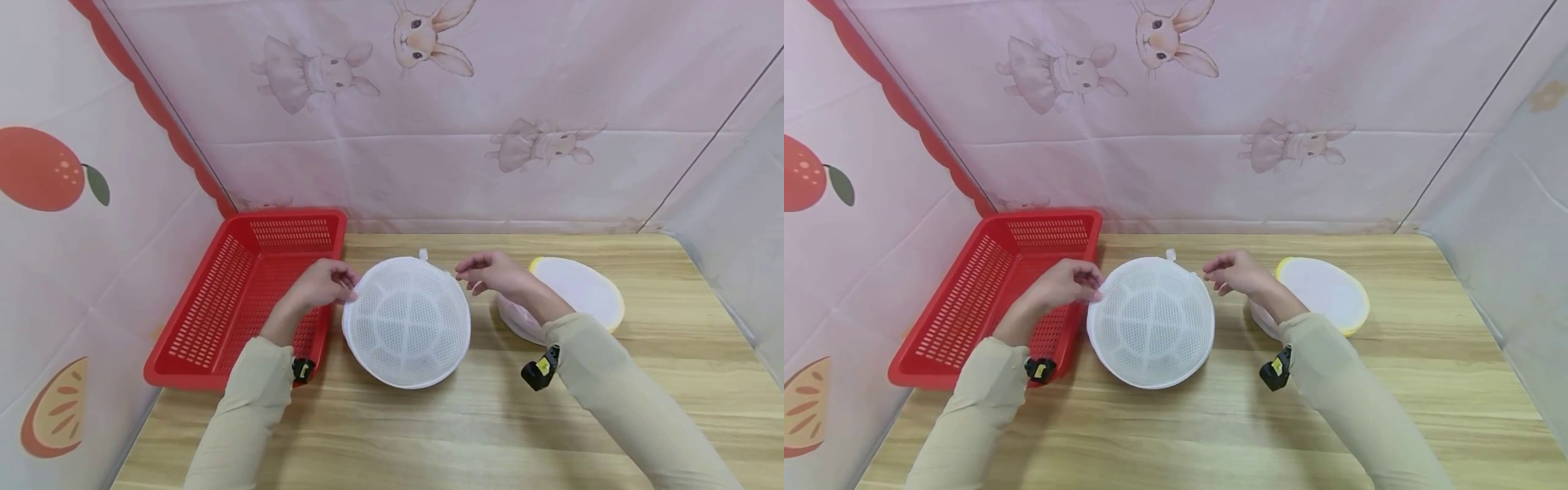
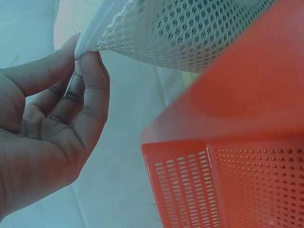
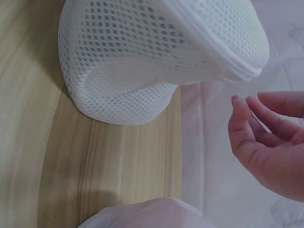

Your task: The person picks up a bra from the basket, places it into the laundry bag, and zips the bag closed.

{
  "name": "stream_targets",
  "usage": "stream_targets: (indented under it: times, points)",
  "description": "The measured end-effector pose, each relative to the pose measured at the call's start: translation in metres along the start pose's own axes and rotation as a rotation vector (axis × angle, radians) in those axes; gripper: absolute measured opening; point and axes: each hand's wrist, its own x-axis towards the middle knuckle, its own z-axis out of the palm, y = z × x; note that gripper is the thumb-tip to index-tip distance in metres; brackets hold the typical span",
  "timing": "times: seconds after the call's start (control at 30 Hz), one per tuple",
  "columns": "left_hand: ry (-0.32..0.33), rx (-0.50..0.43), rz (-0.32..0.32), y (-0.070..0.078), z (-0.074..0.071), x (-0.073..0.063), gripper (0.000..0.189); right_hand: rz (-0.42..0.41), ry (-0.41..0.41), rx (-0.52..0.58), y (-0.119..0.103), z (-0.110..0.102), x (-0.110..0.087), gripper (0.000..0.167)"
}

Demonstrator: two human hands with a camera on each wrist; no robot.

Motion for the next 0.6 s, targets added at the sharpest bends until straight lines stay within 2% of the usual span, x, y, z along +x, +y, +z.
stream_targets:
  times: [0.37, 0.6]
  points:
    - [0.003, 0.017, 0.052, 0.0048, 0.0036, -0.0024, 0.014, -0.076, -0.075, -0.092, 0.0000, 0.0040, 0.0028, 0.026]
    - [-0.012, 0.022, 0.068, 0.0038, 0.0023, -0.0042, 0.014, -0.055, -0.069, -0.129, 0.0013, 0.0032, 0.0034, 0.017]
